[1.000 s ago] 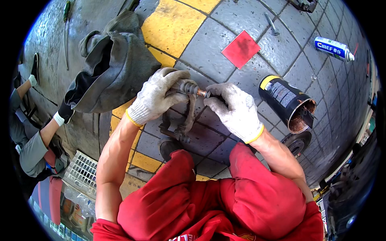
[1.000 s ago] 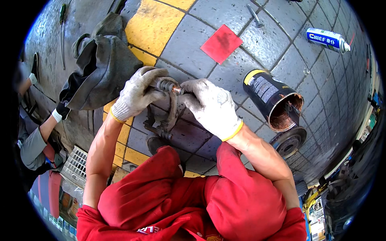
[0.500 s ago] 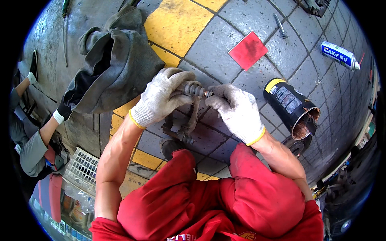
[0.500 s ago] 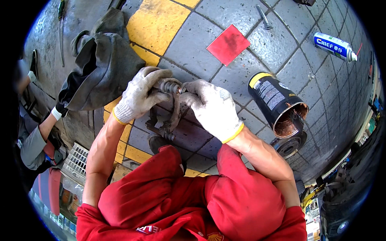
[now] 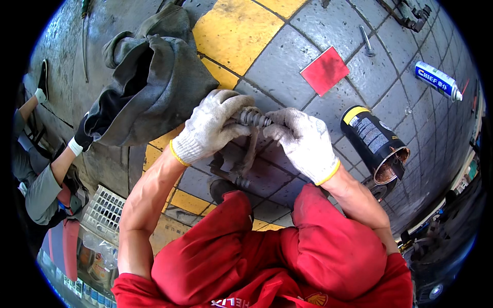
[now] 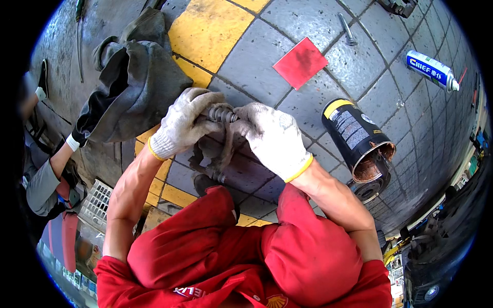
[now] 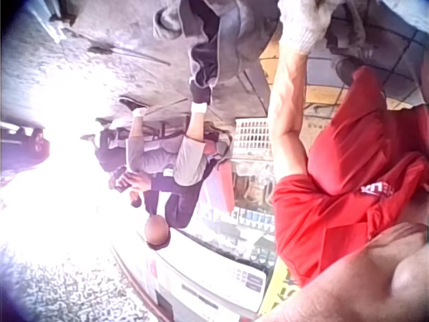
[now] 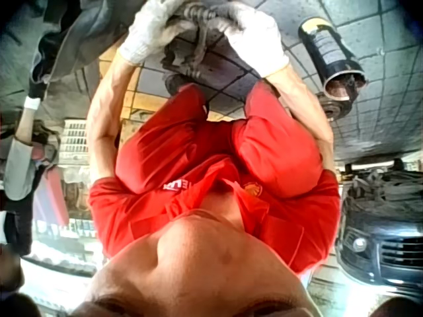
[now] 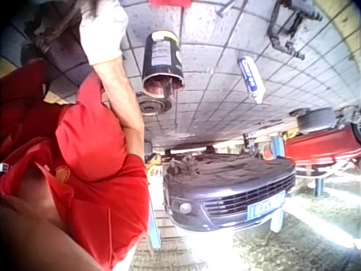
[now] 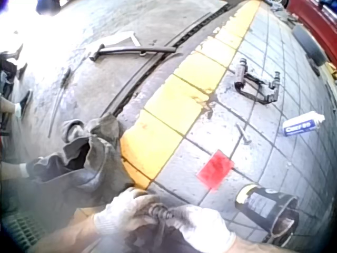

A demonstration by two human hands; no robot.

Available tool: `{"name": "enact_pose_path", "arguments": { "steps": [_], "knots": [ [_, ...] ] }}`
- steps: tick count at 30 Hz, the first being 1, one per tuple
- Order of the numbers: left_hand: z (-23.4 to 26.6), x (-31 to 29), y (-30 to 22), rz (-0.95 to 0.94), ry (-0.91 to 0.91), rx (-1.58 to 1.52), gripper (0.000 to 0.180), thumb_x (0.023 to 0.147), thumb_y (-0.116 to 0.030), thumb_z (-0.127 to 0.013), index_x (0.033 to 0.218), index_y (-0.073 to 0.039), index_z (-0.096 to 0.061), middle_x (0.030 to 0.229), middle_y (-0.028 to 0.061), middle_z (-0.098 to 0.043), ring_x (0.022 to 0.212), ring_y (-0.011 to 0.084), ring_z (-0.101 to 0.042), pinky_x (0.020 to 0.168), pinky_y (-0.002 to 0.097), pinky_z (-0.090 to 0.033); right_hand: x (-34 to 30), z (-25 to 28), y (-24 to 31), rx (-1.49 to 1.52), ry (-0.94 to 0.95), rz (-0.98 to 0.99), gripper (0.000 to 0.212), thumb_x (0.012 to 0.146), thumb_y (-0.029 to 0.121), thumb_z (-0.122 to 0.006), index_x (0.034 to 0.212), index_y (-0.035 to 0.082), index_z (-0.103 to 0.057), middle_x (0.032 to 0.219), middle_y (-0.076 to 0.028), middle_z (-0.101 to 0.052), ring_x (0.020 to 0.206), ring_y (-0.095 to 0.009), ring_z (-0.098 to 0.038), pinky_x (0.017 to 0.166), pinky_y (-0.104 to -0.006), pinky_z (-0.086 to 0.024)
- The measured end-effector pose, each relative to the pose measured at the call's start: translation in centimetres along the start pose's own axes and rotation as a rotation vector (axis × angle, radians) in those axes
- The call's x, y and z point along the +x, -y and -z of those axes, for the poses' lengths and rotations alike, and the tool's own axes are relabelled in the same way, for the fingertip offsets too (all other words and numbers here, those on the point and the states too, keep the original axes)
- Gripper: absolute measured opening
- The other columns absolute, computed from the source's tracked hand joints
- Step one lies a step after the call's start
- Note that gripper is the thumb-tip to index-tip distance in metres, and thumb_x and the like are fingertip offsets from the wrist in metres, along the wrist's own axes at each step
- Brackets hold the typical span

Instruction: The person scoops grease from a container using a small spatula and applies it to the threads of a metal bolt. They then insert the greased bolt into a metal bracket and tighten it by hand. The person repeats this process for a second bolt, scooping more grease and applying it before inserting and tightening the bolt into the bracket.

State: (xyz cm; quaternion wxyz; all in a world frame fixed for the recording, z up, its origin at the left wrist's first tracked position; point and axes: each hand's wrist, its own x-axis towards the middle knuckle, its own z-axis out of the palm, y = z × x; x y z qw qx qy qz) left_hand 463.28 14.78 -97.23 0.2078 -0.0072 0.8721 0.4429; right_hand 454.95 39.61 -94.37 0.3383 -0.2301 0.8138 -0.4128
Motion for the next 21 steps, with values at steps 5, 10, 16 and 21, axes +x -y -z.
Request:
{"name": "enact_pose_path", "arguments": {
  "steps": [5,10,16,21],
  "knots": [
    [-0.1,-0.3,0.4,-0.047,0.001,0.022,0.065,0.079,-0.020,-0.091,0.140,-0.009,-0.069,0.130,0.0179,-0.067,0.122,0.0415,-0.062,0.105,0.0496,-0.053,0.0,-0.1,1.2,0.308,0.092,-0.400,0.017,0.098,0.017,-0.077,0.108,0.004,-0.076,0.092,-0.019,-0.079,0.085,-0.039,-0.077,0.073,-0.0488,-0.061],
    [0.0,-0.4,0.4,-0.069,0.004,0.032,0.068,0.077,-0.021,-0.092,0.140,-0.009,-0.069,0.129,0.0169,-0.067,0.120,0.0412,-0.062,0.104,0.0498,-0.052,-0.2,-0.3,0.7,0.067,0.063,-0.147,0.018,0.096,0.016,-0.077,0.110,0.005,-0.074,0.091,-0.016,-0.077,0.082,-0.037,-0.076,0.072,-0.0493,-0.060],
    [-0.1,-0.3,0.6,-0.069,0.009,0.026,0.069,0.075,-0.021,-0.092,0.140,-0.010,-0.069,0.127,0.0156,-0.067,0.119,0.0407,-0.062,0.102,0.0502,-0.052,-0.7,-0.7,-0.1,-0.308,0.025,0.213,0.026,0.095,0.014,-0.075,0.120,0.008,-0.070,0.103,-0.012,-0.073,0.088,-0.036,-0.073,0.072,-0.0505,-0.058],
    [-0.2,-0.3,0.4,-0.087,-0.013,0.034,0.069,0.074,-0.018,-0.092,0.139,-0.010,-0.069,0.127,0.0152,-0.068,0.118,0.0411,-0.062,0.102,0.0504,-0.053,-0.2,-0.6,0.2,-0.195,0.034,0.088,0.022,0.097,0.015,-0.076,0.117,0.006,-0.070,0.096,-0.013,-0.075,0.080,-0.034,-0.074,0.069,-0.0461,-0.059]
  ]
}}
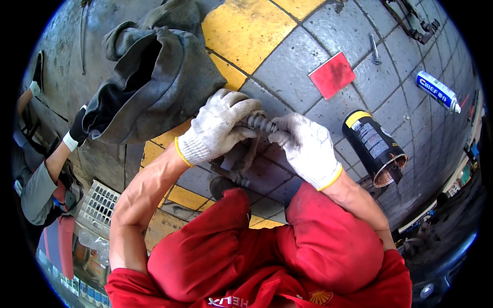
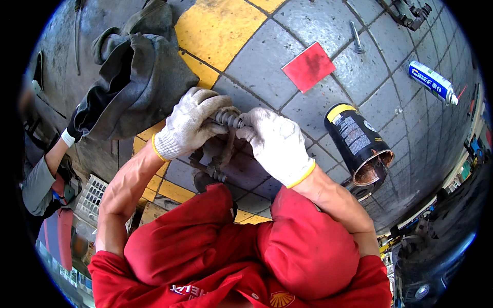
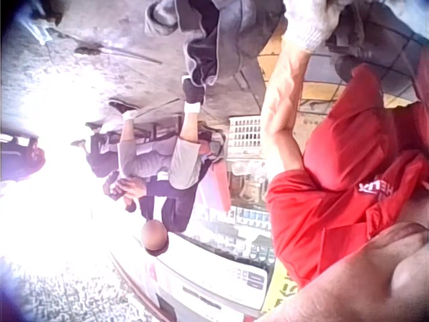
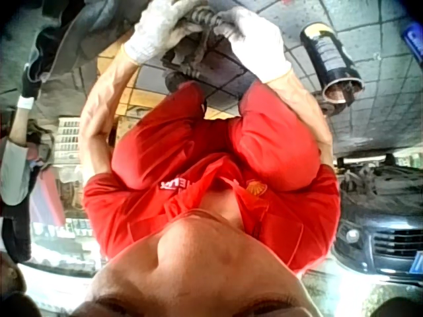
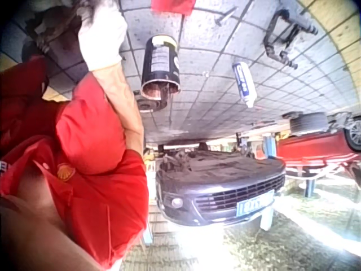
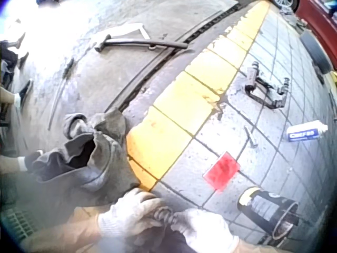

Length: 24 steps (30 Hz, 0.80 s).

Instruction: The person scoops grease from a container using a small spatula and applies it to the threads of a metal bolt. They then insert the greased bolt into a metal bracket and tighten it by hand. The person repeats this process for a second bolt, scooping more grease and applying it before inserting and tightening the bolt into the bracket.

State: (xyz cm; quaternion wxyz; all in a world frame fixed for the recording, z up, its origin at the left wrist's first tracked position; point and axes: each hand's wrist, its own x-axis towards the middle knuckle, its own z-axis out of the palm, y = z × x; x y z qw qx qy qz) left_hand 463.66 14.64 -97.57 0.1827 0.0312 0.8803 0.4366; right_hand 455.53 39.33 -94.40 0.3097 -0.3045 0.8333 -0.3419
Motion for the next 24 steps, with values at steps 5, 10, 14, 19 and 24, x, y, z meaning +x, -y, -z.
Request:
{"name": "enact_pose_path", "arguments": {
  "steps": [5,10,14,19,24],
  "knots": [
    [0.0,0.2,0.2,-0.018,-0.010,0.035,0.068,0.075,-0.016,-0.091,0.139,-0.011,-0.070,0.127,0.0155,-0.068,0.119,0.0411,-0.063,0.102,0.0502,-0.053,0.9,0.9,1.3,0.735,0.186,-0.682,0.021,0.105,0.018,-0.072,0.113,-0.001,-0.069,0.089,-0.010,-0.076,0.075,-0.020,-0.074,0.066,-0.0355,-0.060],
    [-0.1,0.4,0.3,-0.018,0.018,0.054,0.065,0.077,-0.018,-0.091,0.138,-0.011,-0.070,0.127,0.0162,-0.069,0.120,0.0407,-0.064,0.103,0.0496,-0.054,1.2,1.3,1.7,0.951,0.171,-0.808,0.029,0.109,0.025,-0.070,0.111,-0.004,-0.071,0.090,-0.010,-0.074,0.078,-0.015,-0.072,0.067,-0.0316,-0.061],
    [-0.2,0.3,-0.1,-0.003,0.014,0.087,0.063,0.079,-0.023,-0.093,0.137,-0.011,-0.070,0.126,0.0166,-0.069,0.119,0.0410,-0.065,0.104,0.0497,-0.054,0.8,1.1,1.3,0.713,0.193,-0.666,0.031,0.108,0.026,-0.071,0.113,-0.004,-0.072,0.094,-0.013,-0.076,0.081,-0.018,-0.074,0.069,-0.0347,-0.061],
    [-0.4,0.2,-0.5,-0.035,-0.031,0.103,0.062,0.078,-0.029,-0.094,0.132,-0.010,-0.071,0.119,0.0163,-0.071,0.114,0.0409,-0.068,0.100,0.0501,-0.056,0.1,0.9,-0.6,0.224,0.230,-0.339,0.038,0.111,0.034,-0.067,0.121,-0.002,-0.071,0.098,-0.010,-0.076,0.082,-0.015,-0.069,0.075,-0.0356,-0.058],
    [-0.6,-1.0,-0.9,-0.045,-0.051,0.142,0.058,0.078,-0.025,-0.094,0.130,-0.012,-0.074,0.116,0.0141,-0.072,0.110,0.0395,-0.069,0.097,0.0491,-0.056,-0.3,1.0,-0.9,0.284,0.299,-0.235,0.043,0.112,0.042,-0.060,0.126,0.003,-0.074,0.104,-0.018,-0.078,0.096,-0.031,-0.073,0.086,-0.0442,-0.056]
  ]
}}
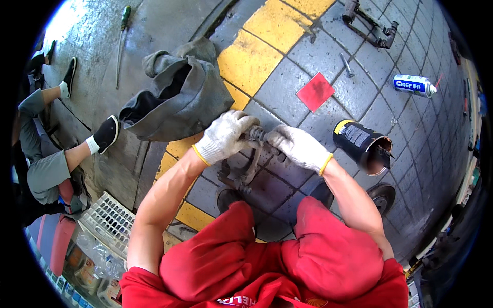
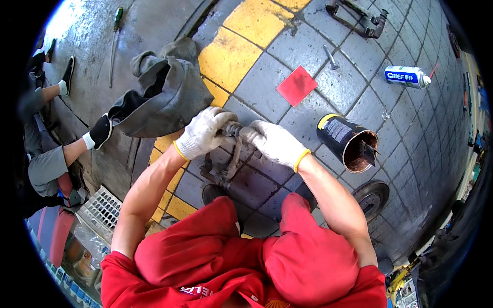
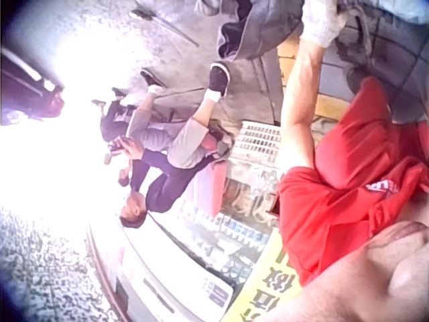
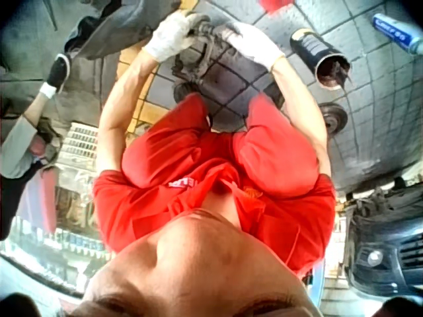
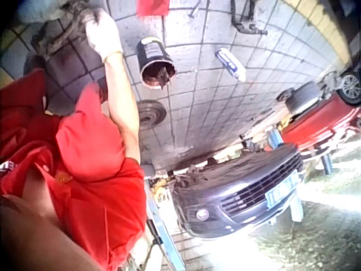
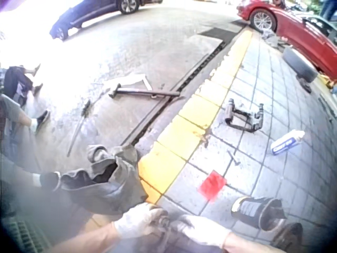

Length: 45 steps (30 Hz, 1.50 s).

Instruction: The person scoops grease from a container using a small spatula and applies it to the threads of a metal bolt. They then insert the greased bolt into a metal bracket and tighten it by hand. The person repeats this process for a second bolt, scooping more grease and applying it before inserting and tightening the bolt into the bracket.

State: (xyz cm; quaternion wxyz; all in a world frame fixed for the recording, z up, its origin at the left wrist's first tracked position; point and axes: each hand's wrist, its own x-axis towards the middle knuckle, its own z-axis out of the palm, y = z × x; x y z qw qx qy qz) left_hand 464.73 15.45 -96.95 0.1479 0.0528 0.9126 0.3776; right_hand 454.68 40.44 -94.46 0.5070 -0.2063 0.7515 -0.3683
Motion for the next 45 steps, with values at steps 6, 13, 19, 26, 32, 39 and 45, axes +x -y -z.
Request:
{"name": "enact_pose_path", "arguments": {
  "steps": [6,13,19,26,32,39,45],
  "knots": [
    [-0.8,-0.4,0.4,-0.006,-0.031,0.032,0.055,0.079,-0.024,-0.091,0.130,-0.012,-0.074,0.116,0.0146,-0.071,0.112,0.0402,-0.068,0.097,0.0502,-0.055,-0.6,-0.2,0.7,-0.204,-0.094,0.117,0.033,0.106,0.041,-0.065,0.116,0.011,-0.077,0.106,-0.018,-0.077,0.105,-0.043,-0.074,0.089,-0.0523,-0.057],
    [-0.8,-0.9,-0.2,0.006,-0.043,0.057,0.055,0.080,-0.019,-0.089,0.132,-0.012,-0.071,0.117,0.0155,-0.069,0.114,0.0419,-0.066,0.098,0.0508,-0.055,-0.9,-1.1,-0.1,-0.536,-0.317,0.436,0.027,0.101,0.037,-0.071,0.104,0.010,-0.075,0.097,-0.015,-0.074,0.090,-0.043,-0.073,0.078,-0.0522,-0.059],
    [-0.9,-0.8,-0.3,0.008,-0.051,0.055,0.055,0.080,-0.017,-0.087,0.132,-0.013,-0.071,0.116,0.0159,-0.069,0.112,0.0423,-0.066,0.096,0.0515,-0.055,-0.2,-3.1,-1.6,0.027,-0.246,0.076,0.042,0.107,0.042,-0.066,0.115,0.002,-0.077,0.102,-0.021,-0.079,0.095,-0.038,-0.077,0.084,-0.0460,-0.058],
    [-1.1,-1.0,-0.1,-0.025,-0.065,0.040,0.051,0.081,-0.016,-0.086,0.130,-0.013,-0.072,0.115,0.0166,-0.070,0.113,0.0427,-0.066,0.097,0.0517,-0.055,-1.9,-2.5,-0.2,-0.080,-0.273,0.074,0.040,0.105,0.043,-0.070,0.111,0.004,-0.079,0.101,-0.022,-0.078,0.093,-0.038,-0.076,0.081,-0.0450,-0.058],
    [-1.1,-1.1,-0.1,-0.003,-0.028,0.058,0.052,0.084,-0.027,-0.088,0.132,-0.015,-0.071,0.118,0.0166,-0.070,0.116,0.0418,-0.066,0.098,0.0519,-0.055,-1.9,-2.5,-1.2,-0.263,-0.381,0.336,0.037,0.106,0.041,-0.071,0.105,0.004,-0.077,0.086,-0.017,-0.075,0.081,-0.034,-0.075,0.074,-0.0456,-0.057],
    [-0.7,-1.6,0.1,0.048,-0.106,0.064,0.052,0.084,-0.024,-0.089,0.132,-0.014,-0.071,0.114,0.0155,-0.070,0.114,0.0411,-0.067,0.096,0.0512,-0.055,-5.3,-2.0,-3.6,0.269,-0.225,-0.098,0.037,0.110,0.036,-0.068,0.108,0.000,-0.075,0.079,-0.005,-0.067,0.069,-0.012,-0.059,0.064,-0.0352,-0.049],
    [-1.1,-1.9,0.4,0.054,-0.129,0.077,0.052,0.084,-0.030,-0.090,0.130,-0.014,-0.073,0.113,0.0149,-0.070,0.112,0.0407,-0.067,0.094,0.0507,-0.055,-7.5,-1.3,-4.1,0.262,-0.248,-0.108,0.036,0.113,0.034,-0.065,0.113,-0.001,-0.073,0.083,-0.005,-0.067,0.077,-0.013,-0.061,0.072,-0.0352,-0.051]
  ]
}}
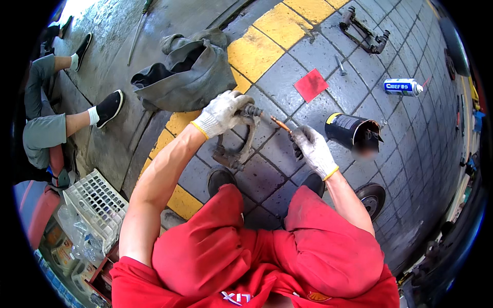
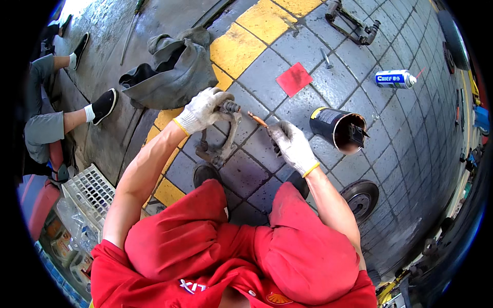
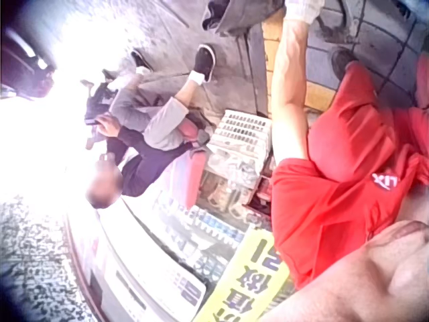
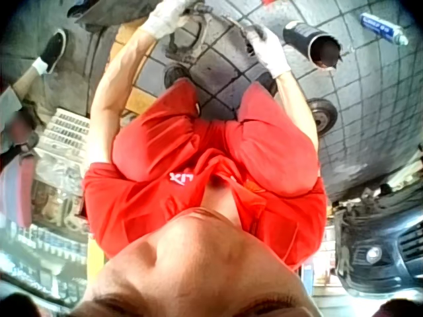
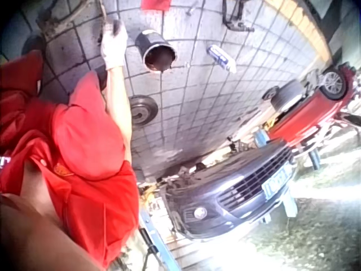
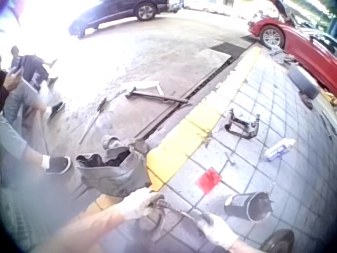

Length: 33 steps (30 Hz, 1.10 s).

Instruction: The person scoops grease from a container using a small spatula and applies it to the threads of a metal bolt. They then insert the greased bolt into a metal bracket and tighten it by hand. The person repeats this process for a second bolt, scooping more grease and applying it before inserting and tightening the bolt into the bracket.

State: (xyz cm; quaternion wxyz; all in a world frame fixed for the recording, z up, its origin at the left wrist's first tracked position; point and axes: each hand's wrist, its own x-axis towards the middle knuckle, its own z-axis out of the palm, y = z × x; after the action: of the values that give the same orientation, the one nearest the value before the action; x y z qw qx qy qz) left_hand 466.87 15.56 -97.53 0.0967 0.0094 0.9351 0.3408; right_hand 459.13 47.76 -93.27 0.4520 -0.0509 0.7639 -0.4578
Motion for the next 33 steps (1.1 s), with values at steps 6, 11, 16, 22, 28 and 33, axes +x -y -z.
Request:
{"name": "enact_pose_path", "arguments": {
  "steps": [6,11,16,22,28,33],
  "knots": [
    [0.0,0.2,-0.3,-0.039,-0.043,-0.003,0.050,0.083,-0.028,-0.091,0.128,-0.013,-0.074,0.112,0.0158,-0.070,0.110,0.0410,-0.067,0.093,0.0500,-0.055,-0.1,1.1,0.2,-0.135,-0.060,0.113,0.036,0.112,0.035,-0.063,0.115,0.001,-0.074,0.093,-0.014,-0.074,0.084,-0.025,-0.071,0.078,-0.0415,-0.054],
    [0.1,0.2,-0.7,-0.010,-0.011,0.003,0.051,0.083,-0.025,-0.092,0.129,-0.012,-0.073,0.114,0.0157,-0.070,0.110,0.0406,-0.068,0.094,0.0499,-0.056,0.4,0.6,1.6,-0.375,-0.082,0.288,0.034,0.109,0.037,-0.065,0.117,0.005,-0.074,0.106,-0.025,-0.076,0.103,-0.046,-0.073,0.087,-0.0529,-0.056],
    [0.5,0.3,-1.1,0.022,0.016,0.011,0.053,0.083,-0.025,-0.093,0.130,-0.012,-0.073,0.115,0.0150,-0.070,0.111,0.0399,-0.068,0.095,0.0496,-0.056,1.6,-0.1,2.3,-0.490,-0.069,0.360,0.036,0.108,0.041,-0.066,0.116,0.006,-0.074,0.104,-0.023,-0.076,0.102,-0.045,-0.073,0.088,-0.0535,-0.056],
    [0.3,0.3,-0.7,0.000,0.007,0.007,0.053,0.083,-0.026,-0.092,0.130,-0.012,-0.073,0.116,0.0151,-0.070,0.113,0.0399,-0.067,0.096,0.0496,-0.055,3.1,-0.8,3.9,-0.604,-0.026,0.427,0.033,0.106,0.040,-0.067,0.113,0.008,-0.073,0.103,-0.020,-0.074,0.099,-0.044,-0.073,0.085,-0.0538,-0.056],
    [0.1,0.3,-0.6,0.001,0.018,0.001,0.054,0.083,-0.028,-0.092,0.131,-0.012,-0.073,0.115,0.0155,-0.070,0.113,0.0406,-0.067,0.096,0.0501,-0.055,4.5,-2.2,3.7,-0.799,-0.129,0.613,0.029,0.104,0.034,-0.069,0.117,0.008,-0.071,0.103,-0.020,-0.073,0.097,-0.042,-0.074,0.079,-0.0532,-0.059],
    [-0.1,0.2,-0.2,-0.007,0.007,0.031,0.055,0.086,-0.040,-0.089,0.132,-0.016,-0.072,0.114,0.0158,-0.070,0.113,0.0413,-0.067,0.095,0.0512,-0.055,4.5,-3.2,3.1,-0.792,-0.171,0.632,0.029,0.103,0.033,-0.072,0.115,0.006,-0.072,0.100,-0.019,-0.075,0.093,-0.039,-0.075,0.077,-0.0520,-0.059]
  ]
}}
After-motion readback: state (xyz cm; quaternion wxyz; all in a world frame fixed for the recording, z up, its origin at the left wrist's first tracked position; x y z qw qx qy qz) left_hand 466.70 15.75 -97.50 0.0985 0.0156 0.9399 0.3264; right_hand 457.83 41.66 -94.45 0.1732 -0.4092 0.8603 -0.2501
